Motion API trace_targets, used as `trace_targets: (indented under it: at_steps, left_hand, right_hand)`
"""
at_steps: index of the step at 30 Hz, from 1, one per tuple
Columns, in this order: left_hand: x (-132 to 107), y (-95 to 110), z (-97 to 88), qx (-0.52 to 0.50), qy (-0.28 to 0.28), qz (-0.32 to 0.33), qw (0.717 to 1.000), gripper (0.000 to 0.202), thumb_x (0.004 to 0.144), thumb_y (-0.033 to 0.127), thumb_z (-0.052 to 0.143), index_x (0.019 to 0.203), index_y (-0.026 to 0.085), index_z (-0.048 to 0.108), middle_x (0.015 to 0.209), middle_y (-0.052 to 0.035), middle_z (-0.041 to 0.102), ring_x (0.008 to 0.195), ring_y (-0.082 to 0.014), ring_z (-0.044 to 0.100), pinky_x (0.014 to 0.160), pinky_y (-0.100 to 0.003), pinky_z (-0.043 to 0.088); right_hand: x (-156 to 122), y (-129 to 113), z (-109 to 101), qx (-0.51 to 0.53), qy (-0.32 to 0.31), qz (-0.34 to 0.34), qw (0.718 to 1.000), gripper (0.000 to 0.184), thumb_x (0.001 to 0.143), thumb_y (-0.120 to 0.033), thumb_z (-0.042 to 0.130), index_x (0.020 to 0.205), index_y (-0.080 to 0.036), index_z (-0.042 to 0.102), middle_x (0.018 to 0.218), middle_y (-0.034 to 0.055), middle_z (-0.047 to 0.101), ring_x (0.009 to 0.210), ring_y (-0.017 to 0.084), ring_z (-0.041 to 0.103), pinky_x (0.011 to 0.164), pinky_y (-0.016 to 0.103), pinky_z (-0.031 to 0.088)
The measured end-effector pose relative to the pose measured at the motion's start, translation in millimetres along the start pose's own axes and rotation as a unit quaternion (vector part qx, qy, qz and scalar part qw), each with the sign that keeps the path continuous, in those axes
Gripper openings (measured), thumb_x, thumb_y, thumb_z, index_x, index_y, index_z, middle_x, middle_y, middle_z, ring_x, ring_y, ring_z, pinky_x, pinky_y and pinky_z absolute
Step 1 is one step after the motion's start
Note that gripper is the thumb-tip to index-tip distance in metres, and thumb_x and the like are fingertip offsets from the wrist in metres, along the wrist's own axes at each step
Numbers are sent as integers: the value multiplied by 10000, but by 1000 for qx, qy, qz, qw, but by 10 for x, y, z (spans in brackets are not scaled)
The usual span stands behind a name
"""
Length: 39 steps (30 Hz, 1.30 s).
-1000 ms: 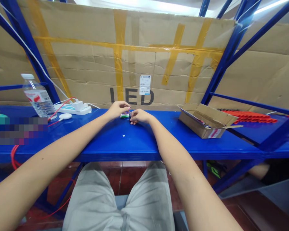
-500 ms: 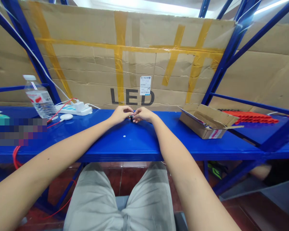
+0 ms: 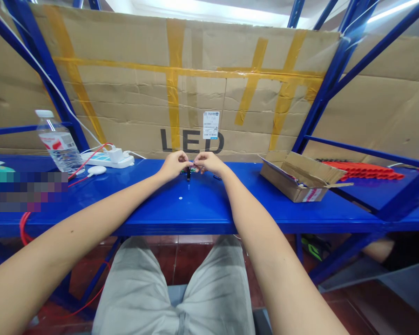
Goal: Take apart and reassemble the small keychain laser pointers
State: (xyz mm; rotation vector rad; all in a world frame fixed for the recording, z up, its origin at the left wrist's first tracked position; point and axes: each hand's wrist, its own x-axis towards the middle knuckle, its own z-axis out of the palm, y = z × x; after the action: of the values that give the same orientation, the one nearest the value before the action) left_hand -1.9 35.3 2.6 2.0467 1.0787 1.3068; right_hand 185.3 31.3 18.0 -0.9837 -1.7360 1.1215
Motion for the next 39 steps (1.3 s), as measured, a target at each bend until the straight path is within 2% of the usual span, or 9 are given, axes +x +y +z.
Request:
trace_targets:
  at_steps: [5, 10, 16, 20, 23, 26, 29, 33, 39]
  left_hand:
    - [-6, 22, -35, 43, 23, 30, 998, 161, 719, 252, 711, 716, 183, 565, 674, 22, 621, 693, -140, 578, 665, -264, 448]
    - [-6, -10, -36, 60, 42, 25, 997, 135, 719, 235, 711, 694, 177, 591, 689, 8, 649, 685, -141, 579, 678, -269, 446]
    - [-26, -8, -22, 83, 42, -4, 996, 153, 747, 288, 719, 660, 177, 660, 700, -29, 707, 714, -170, 627, 705, -291, 462]
    - [-16, -21, -30, 56, 13, -13, 998, 203, 805, 348, 664, 726, 166, 703, 708, -38, 716, 705, -174, 640, 667, -288, 473]
    - [6, -85, -17, -13, -45, -42, 998, 114, 735, 200, 703, 840, 158, 689, 697, -19, 705, 645, -157, 638, 619, -274, 482]
    - [30, -164, 7, -74, -89, -76, 990, 263, 668, 48, 695, 906, 149, 649, 640, 5, 677, 584, -142, 626, 612, -275, 497]
    - [50, -215, 23, -90, -70, -87, 990, 301, 645, 4, 710, 902, 140, 632, 666, 0, 685, 612, -138, 637, 649, -286, 515]
    - [61, -224, 22, -92, -41, -74, 992, 291, 632, -9, 740, 871, 129, 647, 759, -33, 708, 732, -151, 668, 735, -300, 528]
    - [49, -179, 8, -92, -51, -68, 992, 274, 677, 10, 705, 915, 138, 654, 900, -64, 729, 717, -139, 653, 712, -303, 537]
  right_hand:
    - [-33, -19, 59, 105, -48, 110, 987, 91, 910, -62, 557, 848, -129, 553, 810, 123, 721, 727, 205, 741, 652, 308, 615]
    - [-26, -16, 189, 207, -57, 150, 965, 154, 934, -10, 429, 926, -75, 569, 823, 145, 693, 770, 211, 746, 793, 350, 629]
    - [51, 60, 201, 293, -23, 234, 927, 249, 944, -12, 332, 1092, -31, 531, 923, 165, 655, 848, 218, 741, 754, 302, 640]
    - [71, 82, 188, 326, -7, 253, 911, 285, 939, -10, 321, 1151, -35, 509, 960, 165, 642, 894, 221, 735, 751, 304, 644]
    - [89, 95, 192, 314, 7, 245, 917, 300, 928, 11, 309, 1143, -19, 516, 941, 172, 653, 848, 204, 735, 746, 285, 640]
    - [91, 95, 203, 278, 7, 223, 934, 278, 919, 21, 332, 1096, -23, 542, 889, 159, 676, 792, 193, 733, 760, 301, 638]
    - [66, 82, 216, 220, 10, 184, 958, 204, 915, 13, 391, 989, -75, 559, 835, 147, 698, 749, 193, 734, 745, 321, 637]
    - [38, 82, 211, 79, 57, 113, 989, 129, 893, -28, 530, 864, -154, 537, 680, 67, 679, 629, 180, 704, 604, 305, 613]
    - [78, 123, 155, -135, 53, -17, 989, 150, 848, -39, 566, 776, -170, 560, 545, -8, 614, 493, 129, 610, 484, 218, 517]
